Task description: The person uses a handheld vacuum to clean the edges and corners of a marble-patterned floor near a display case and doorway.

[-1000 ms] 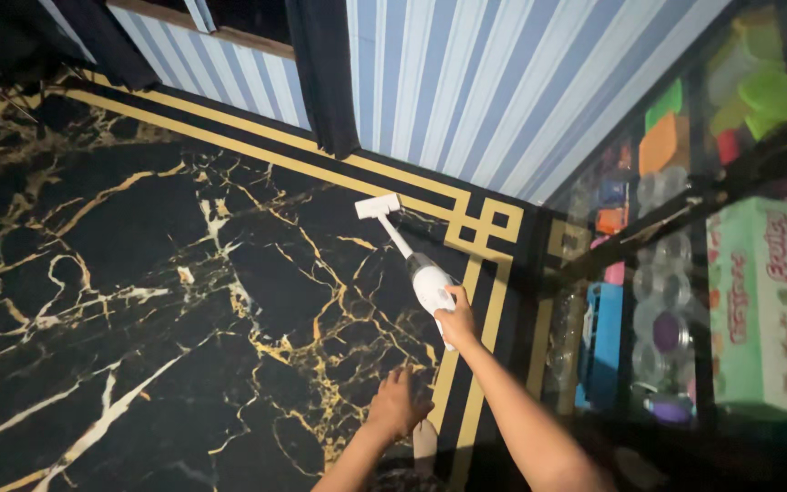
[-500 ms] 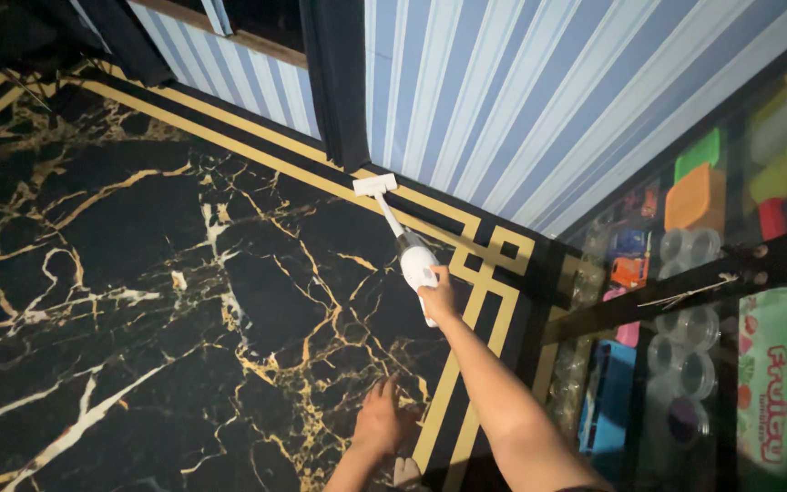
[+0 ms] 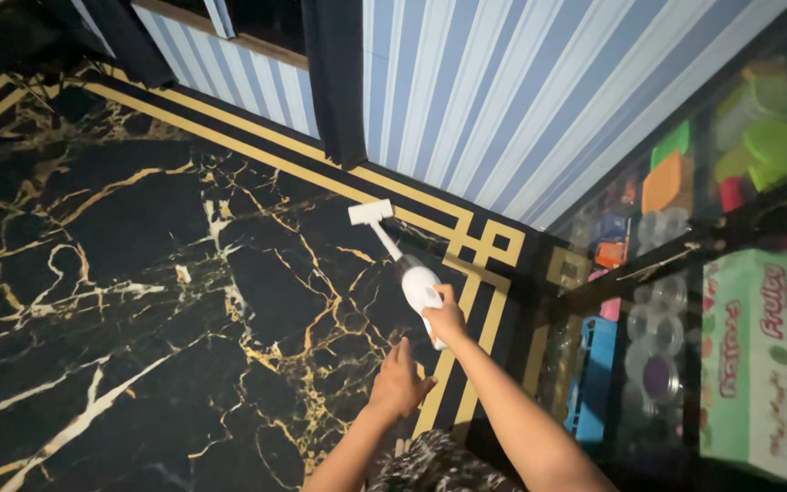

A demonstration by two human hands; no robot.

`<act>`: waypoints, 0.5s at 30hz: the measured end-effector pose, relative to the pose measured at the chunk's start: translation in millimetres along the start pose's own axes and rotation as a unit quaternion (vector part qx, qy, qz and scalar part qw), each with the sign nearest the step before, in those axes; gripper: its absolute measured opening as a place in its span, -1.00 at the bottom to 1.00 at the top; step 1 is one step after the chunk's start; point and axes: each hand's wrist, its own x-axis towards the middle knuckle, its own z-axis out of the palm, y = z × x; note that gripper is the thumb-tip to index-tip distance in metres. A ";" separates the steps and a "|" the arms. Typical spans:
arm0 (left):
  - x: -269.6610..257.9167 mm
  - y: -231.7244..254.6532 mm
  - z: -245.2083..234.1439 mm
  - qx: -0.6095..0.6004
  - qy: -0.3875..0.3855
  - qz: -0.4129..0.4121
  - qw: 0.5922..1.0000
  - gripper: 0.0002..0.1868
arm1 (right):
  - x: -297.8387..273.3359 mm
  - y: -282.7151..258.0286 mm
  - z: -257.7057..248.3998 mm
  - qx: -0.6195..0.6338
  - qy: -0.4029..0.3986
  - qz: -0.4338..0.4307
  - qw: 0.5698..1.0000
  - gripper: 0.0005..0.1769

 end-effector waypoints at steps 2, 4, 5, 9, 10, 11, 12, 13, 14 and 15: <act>-7.7 3.7 -7.1 0.003 -0.005 0.020 1.000 0.20 | -29.1 -13.5 -10.4 0.017 -0.019 0.042 0.999 -0.31; -16.7 6.6 -13.7 0.008 -0.025 0.034 0.999 0.26 | -59.5 -34.3 -20.5 0.040 -0.051 0.122 0.990 -0.31; -20.4 7.7 -17.5 0.010 -0.040 0.038 0.998 0.29 | -74.4 -45.2 -24.7 0.038 -0.057 0.129 0.989 -0.31; -34.3 7.3 -23.3 -0.025 -0.096 0.049 0.994 0.32 | -121.5 -71.7 -35.0 0.009 -0.076 0.139 0.987 -0.34; -34.8 5.9 -21.8 -0.029 -0.086 0.054 0.994 0.33 | -127.8 -72.2 -34.1 -0.006 -0.076 0.142 0.987 -0.35; -36.1 3.3 -18.5 -0.033 -0.077 0.058 0.995 0.35 | -132.3 -70.2 -30.9 -0.024 -0.064 0.114 0.991 -0.34; -36.8 -0.6 -15.1 -0.037 -0.067 0.062 0.995 0.36 | -136.2 -65.5 -26.8 -0.042 -0.052 0.085 0.994 -0.32; -36.7 -6.1 -13.1 -0.033 -0.056 0.071 0.995 0.33 | -138.2 -59.7 -21.6 -0.061 -0.040 0.056 0.996 -0.31; -36.4 -10.7 -11.3 -0.030 -0.044 0.080 0.995 0.30 | -138.9 -53.8 -15.2 -0.026 -0.036 0.058 0.997 -0.32; -34.3 -13.9 -11.0 -0.027 -0.032 0.089 0.995 0.27 | -139.0 -48.9 -7.3 0.008 -0.032 0.060 0.998 -0.34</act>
